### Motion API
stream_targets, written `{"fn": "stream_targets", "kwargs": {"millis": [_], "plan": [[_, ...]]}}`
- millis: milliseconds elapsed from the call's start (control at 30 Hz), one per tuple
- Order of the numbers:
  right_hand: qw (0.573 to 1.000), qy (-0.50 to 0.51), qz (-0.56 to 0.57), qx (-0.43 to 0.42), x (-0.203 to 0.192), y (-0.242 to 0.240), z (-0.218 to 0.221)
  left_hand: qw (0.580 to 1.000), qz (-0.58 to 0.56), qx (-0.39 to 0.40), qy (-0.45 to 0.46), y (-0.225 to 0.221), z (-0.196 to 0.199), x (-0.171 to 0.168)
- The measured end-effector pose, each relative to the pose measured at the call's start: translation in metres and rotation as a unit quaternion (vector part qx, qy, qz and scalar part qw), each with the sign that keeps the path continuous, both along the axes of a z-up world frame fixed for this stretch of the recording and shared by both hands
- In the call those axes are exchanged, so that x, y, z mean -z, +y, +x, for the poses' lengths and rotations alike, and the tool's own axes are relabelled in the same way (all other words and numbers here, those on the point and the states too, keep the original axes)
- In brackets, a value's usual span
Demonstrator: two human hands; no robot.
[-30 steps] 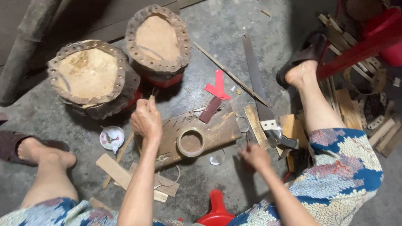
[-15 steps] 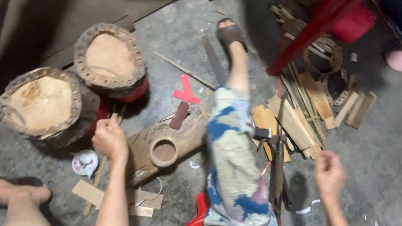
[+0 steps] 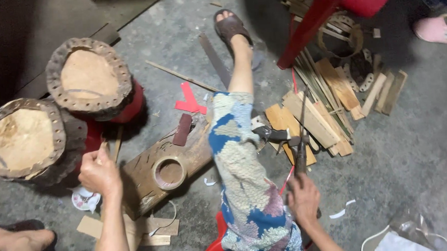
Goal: Preparing and shaping bamboo strips by bending them into circular frames and securing them with tape for drum repair.
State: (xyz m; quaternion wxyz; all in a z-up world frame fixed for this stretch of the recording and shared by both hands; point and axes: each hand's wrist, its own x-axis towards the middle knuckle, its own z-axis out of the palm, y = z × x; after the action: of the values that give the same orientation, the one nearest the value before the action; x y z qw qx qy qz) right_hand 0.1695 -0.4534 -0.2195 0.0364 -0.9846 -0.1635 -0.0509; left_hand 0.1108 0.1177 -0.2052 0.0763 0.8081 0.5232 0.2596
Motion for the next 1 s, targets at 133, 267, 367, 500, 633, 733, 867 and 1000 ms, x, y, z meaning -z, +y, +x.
{"fn": "stream_targets", "kwargs": {"millis": [133, 267, 367, 500, 633, 733, 867, 1000], "plan": [[0.967, 0.146, 0.087, 0.187, 0.025, -0.053, 0.004, 1.0, -0.008, 0.021, -0.005, -0.002, -0.002, -0.006], [0.883, 0.233, 0.167, 0.371, 0.077, -0.117, 0.018, 0.999, -0.016, 0.029, -0.02, -0.003, -0.004, -0.008], [0.866, 0.247, 0.205, 0.384, 0.084, -0.132, 0.02, 0.999, -0.016, 0.039, -0.02, -0.004, -0.004, -0.013], [0.89, 0.178, 0.227, 0.352, 0.088, -0.153, 0.027, 0.999, -0.021, 0.03, -0.005, 0.0, -0.009, -0.01], [0.886, 0.189, 0.231, 0.354, 0.064, -0.17, 0.05, 0.999, 0.0, 0.046, -0.008, 0.003, -0.011, -0.003], [0.909, 0.203, 0.218, 0.291, 0.044, -0.158, 0.061, 0.999, 0.015, 0.048, -0.004, 0.004, -0.013, -0.002], [0.874, 0.336, 0.142, 0.321, 0.031, -0.124, 0.035, 0.998, 0.02, 0.06, -0.013, 0.008, -0.018, 0.001], [0.827, 0.447, 0.151, 0.307, 0.007, -0.08, -0.009, 0.997, 0.017, 0.074, -0.024, 0.008, -0.019, 0.004]]}}
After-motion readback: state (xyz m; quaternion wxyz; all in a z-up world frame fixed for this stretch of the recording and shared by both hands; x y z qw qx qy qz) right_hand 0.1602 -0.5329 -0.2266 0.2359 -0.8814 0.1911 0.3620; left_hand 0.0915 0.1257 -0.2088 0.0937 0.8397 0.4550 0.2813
